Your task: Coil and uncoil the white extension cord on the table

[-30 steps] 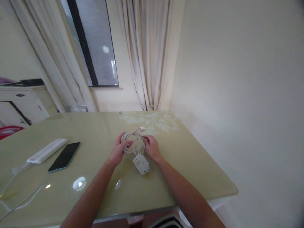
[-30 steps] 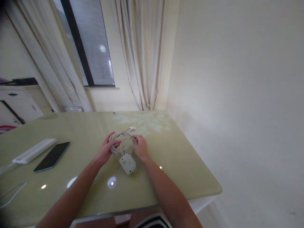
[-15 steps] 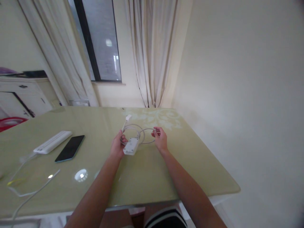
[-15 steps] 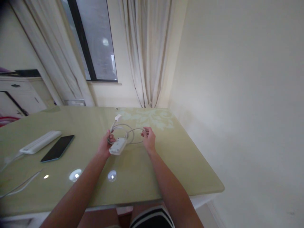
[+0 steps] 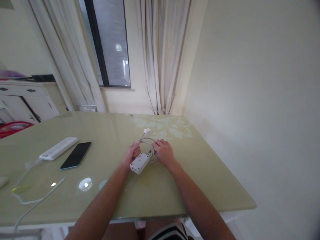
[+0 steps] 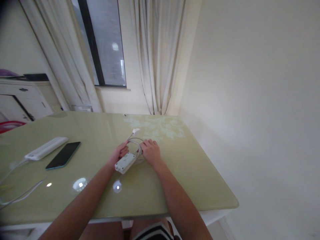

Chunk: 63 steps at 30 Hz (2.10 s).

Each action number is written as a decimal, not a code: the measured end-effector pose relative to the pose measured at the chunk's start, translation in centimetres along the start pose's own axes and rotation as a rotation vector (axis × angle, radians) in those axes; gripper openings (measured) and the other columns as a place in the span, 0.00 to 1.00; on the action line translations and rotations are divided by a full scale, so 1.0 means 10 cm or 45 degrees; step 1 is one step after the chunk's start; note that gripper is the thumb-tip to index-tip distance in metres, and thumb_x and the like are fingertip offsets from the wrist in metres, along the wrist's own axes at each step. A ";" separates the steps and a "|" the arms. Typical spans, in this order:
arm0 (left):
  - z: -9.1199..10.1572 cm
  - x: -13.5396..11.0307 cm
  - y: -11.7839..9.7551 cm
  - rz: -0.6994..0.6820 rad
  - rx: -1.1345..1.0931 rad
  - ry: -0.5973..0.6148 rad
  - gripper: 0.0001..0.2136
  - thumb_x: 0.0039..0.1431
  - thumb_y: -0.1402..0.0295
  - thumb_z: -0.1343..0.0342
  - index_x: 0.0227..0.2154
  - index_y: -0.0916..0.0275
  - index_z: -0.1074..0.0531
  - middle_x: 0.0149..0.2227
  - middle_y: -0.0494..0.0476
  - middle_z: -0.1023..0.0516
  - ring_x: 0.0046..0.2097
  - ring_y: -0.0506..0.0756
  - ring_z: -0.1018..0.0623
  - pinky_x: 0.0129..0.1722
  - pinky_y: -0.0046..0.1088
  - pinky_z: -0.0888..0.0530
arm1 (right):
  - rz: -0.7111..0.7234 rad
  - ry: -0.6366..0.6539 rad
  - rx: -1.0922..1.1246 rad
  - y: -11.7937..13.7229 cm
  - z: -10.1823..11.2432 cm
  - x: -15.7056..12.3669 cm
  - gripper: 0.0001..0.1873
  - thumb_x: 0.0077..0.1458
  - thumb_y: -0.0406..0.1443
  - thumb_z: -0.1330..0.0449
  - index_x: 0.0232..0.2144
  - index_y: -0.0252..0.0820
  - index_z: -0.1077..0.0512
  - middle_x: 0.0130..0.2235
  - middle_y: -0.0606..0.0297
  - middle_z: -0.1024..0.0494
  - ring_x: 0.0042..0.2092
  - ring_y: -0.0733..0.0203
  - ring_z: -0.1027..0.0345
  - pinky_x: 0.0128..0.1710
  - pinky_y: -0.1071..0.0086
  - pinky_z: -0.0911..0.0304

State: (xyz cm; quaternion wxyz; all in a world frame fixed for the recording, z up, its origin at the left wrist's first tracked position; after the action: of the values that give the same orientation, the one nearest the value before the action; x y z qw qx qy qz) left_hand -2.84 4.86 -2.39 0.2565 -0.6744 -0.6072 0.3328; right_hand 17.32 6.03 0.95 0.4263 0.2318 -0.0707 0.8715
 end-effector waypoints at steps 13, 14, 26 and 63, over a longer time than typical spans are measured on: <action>-0.10 -0.06 -0.02 -0.341 0.202 -0.246 0.28 0.34 0.53 0.22 0.36 0.62 0.24 0.27 0.45 0.29 0.24 0.46 0.31 0.21 0.21 0.32 | -0.534 -0.083 0.169 -0.19 0.03 -0.02 0.14 0.67 0.48 0.42 0.46 0.56 0.19 0.40 0.67 0.19 0.39 0.63 0.26 0.32 0.73 0.45; -0.10 -0.05 -0.01 -0.369 0.221 -0.246 0.28 0.35 0.52 0.23 0.36 0.62 0.24 0.28 0.45 0.28 0.25 0.46 0.31 0.22 0.21 0.32 | -0.557 -0.092 0.199 -0.19 0.03 -0.01 0.14 0.67 0.48 0.42 0.46 0.56 0.18 0.40 0.67 0.19 0.39 0.63 0.26 0.32 0.73 0.45; -0.10 -0.16 -0.04 -0.341 0.738 -0.165 0.17 0.41 0.60 0.24 0.29 0.65 0.22 0.23 0.52 0.26 0.23 0.48 0.31 0.22 0.22 0.37 | -0.218 -0.106 0.087 -0.08 -0.03 -0.05 0.10 0.66 0.38 0.41 0.43 0.49 0.19 0.42 0.60 0.20 0.48 0.55 0.31 0.45 0.66 0.38; 0.22 -0.01 -0.17 -0.476 0.512 -0.424 0.21 0.44 0.65 0.27 0.44 0.60 0.21 0.38 0.54 0.20 0.32 0.49 0.28 0.29 0.22 0.31 | -1.301 -0.988 1.935 -0.96 -0.26 -0.02 0.17 0.52 0.46 0.35 0.34 0.37 0.23 0.23 0.76 0.38 0.20 0.74 0.52 0.18 0.76 0.55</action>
State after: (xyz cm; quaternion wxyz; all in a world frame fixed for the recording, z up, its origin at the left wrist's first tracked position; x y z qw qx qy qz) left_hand -5.59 4.90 -2.53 0.3385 -0.4231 -0.6763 0.4991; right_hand 24.00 12.74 -2.18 0.4361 0.7150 0.4801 0.2609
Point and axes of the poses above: each hand's wrist, its own x-axis towards the middle knuckle, its own z-axis out of the back of the hand, y = z × x, the point moved 1 cm from there along x, towards the middle knuckle
